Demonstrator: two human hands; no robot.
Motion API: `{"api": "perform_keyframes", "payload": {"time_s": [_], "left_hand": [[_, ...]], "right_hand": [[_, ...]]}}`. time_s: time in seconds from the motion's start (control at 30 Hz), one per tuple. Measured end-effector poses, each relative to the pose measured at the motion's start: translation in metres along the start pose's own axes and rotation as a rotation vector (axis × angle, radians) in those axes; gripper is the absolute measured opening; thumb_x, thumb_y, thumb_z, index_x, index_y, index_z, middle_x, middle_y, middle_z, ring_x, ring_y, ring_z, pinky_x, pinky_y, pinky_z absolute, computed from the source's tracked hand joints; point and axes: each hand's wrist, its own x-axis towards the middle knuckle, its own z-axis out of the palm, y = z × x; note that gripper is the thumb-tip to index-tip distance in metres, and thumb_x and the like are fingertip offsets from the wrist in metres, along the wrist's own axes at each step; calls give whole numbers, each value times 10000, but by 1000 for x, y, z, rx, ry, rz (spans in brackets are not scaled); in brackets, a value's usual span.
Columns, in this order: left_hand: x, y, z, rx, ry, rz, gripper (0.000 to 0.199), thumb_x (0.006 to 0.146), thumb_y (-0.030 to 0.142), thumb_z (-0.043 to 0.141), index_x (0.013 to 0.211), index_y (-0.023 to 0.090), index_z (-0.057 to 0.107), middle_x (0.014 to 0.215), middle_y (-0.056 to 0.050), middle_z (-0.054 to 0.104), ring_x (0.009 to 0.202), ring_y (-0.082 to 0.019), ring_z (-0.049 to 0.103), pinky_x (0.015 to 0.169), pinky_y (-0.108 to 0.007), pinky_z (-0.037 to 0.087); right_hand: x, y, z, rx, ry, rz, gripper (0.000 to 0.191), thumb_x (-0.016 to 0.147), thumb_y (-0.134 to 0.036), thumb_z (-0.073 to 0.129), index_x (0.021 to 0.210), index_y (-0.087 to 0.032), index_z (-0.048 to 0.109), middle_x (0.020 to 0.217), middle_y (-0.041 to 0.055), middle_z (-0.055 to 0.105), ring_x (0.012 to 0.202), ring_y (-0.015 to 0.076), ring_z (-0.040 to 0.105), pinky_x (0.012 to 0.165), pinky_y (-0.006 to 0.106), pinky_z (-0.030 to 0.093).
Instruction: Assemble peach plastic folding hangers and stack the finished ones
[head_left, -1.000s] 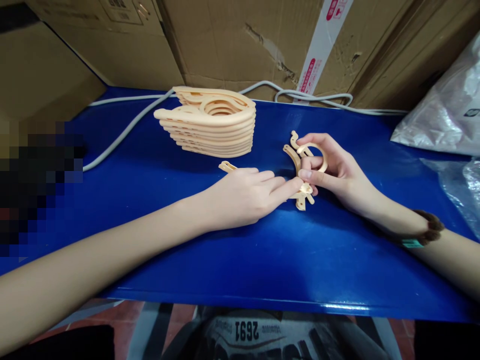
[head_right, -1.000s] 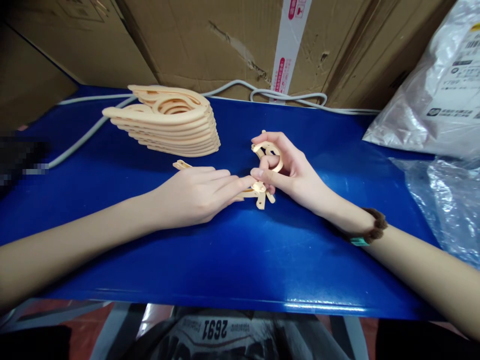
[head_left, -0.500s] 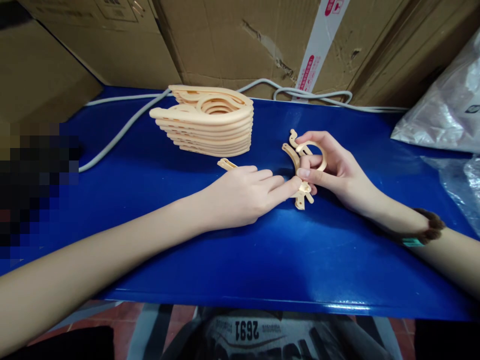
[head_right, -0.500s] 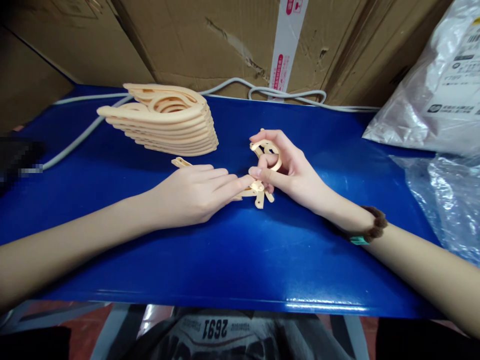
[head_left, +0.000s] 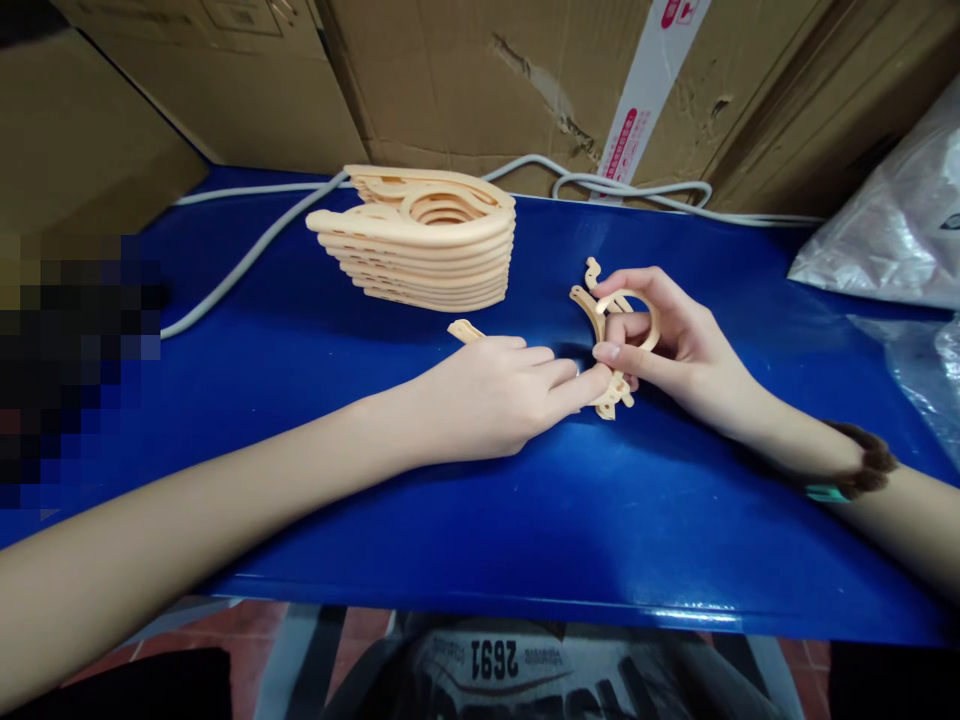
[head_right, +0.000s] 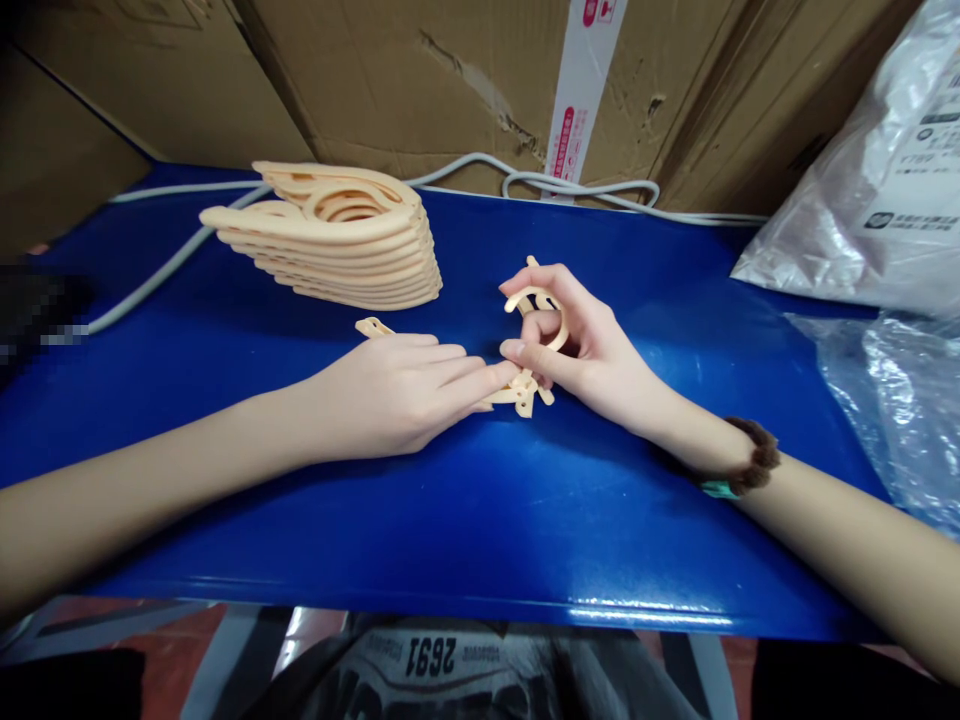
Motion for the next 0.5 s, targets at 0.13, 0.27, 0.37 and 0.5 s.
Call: {"api": "perform_keyframes", "payload": {"time_s": [0.13,0.27,0.37,0.5], "left_hand": [[1,1,-1,-36,-75,-21,258,973,172,454,1206,111,546,786,-24,682,672,-173,641,548,-297,376],[2,2,-2,-53,-116,-49,263,962,181,464,1210,131,535,803,-23,675,670,-180,647,556,-300,388],[2,2,-4,-56,-117,-64,262,953,184,479,1204,139,539,811,-20,675,672,-183,653,551,-303,384],[2,1,-5,-44,-132,-70,261,949,188,489,1198,141,552,834,-25,688,671,-181,657,532,-303,365]], "right_hand": [[-1,-2,1,-47,-13,-14,369,855,-283,684,1161,-267,479,675,-56,519,506,109,498,443,260,407],[-2,-3,2,-86,-20,-22,361,869,-283,669,1174,-266,476,667,-56,522,499,107,482,442,262,390],[-1,-2,1,-101,-26,-28,362,875,-267,661,1182,-259,471,659,-58,522,498,104,475,441,258,380],[-1,-1,0,-124,-23,-35,369,877,-255,657,1196,-248,472,648,-60,522,497,98,468,442,249,376]]}}
